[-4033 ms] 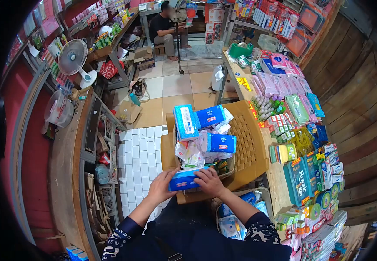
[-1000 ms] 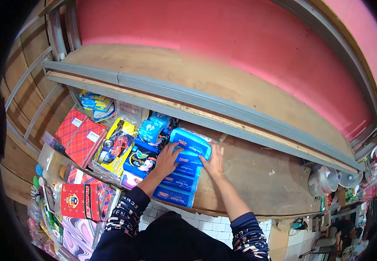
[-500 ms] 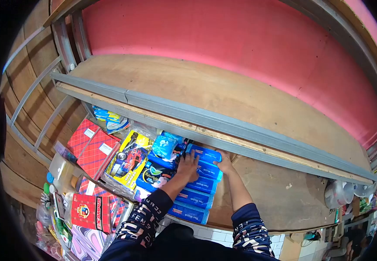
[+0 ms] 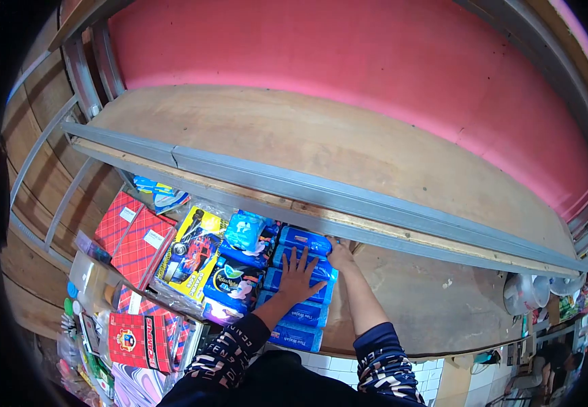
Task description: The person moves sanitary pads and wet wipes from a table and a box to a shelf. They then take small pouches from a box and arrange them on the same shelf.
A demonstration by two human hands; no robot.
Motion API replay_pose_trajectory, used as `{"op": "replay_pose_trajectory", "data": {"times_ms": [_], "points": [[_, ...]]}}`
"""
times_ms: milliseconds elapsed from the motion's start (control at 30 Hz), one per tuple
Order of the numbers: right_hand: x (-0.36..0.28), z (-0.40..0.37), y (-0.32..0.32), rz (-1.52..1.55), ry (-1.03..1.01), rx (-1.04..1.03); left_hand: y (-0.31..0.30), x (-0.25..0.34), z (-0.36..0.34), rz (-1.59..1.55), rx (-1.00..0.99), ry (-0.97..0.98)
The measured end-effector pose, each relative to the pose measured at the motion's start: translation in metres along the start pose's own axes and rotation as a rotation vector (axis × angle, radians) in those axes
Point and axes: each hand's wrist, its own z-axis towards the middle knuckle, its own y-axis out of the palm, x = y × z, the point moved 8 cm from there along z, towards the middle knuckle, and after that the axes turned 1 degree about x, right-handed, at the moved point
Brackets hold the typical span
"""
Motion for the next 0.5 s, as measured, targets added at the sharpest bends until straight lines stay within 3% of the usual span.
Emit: {"op": "replay_pose_trajectory", "data": {"times_ms": [200,333,467,500], "points": [[-0.003,-0.003,0.011,0.121,-0.054,0.008,0.003,-0.002,0.002,-0.025,0.032,0.012],[-0.01,-0.023,0.002,0.108,0.089,0.0,0.008,-0.003,0.003,-0.005,-0.033,-0.007],[-0.045,-0.072,-0.036,0.11,-0.202,0.27,0.015,-0.004,0.003,0.067,-0.115,-0.026],[-0.047,-0.094,-0.045,0.242,-0.304,0.347,0.013,-0.004,0.005,0.072,-0.187,-0.056]]}}
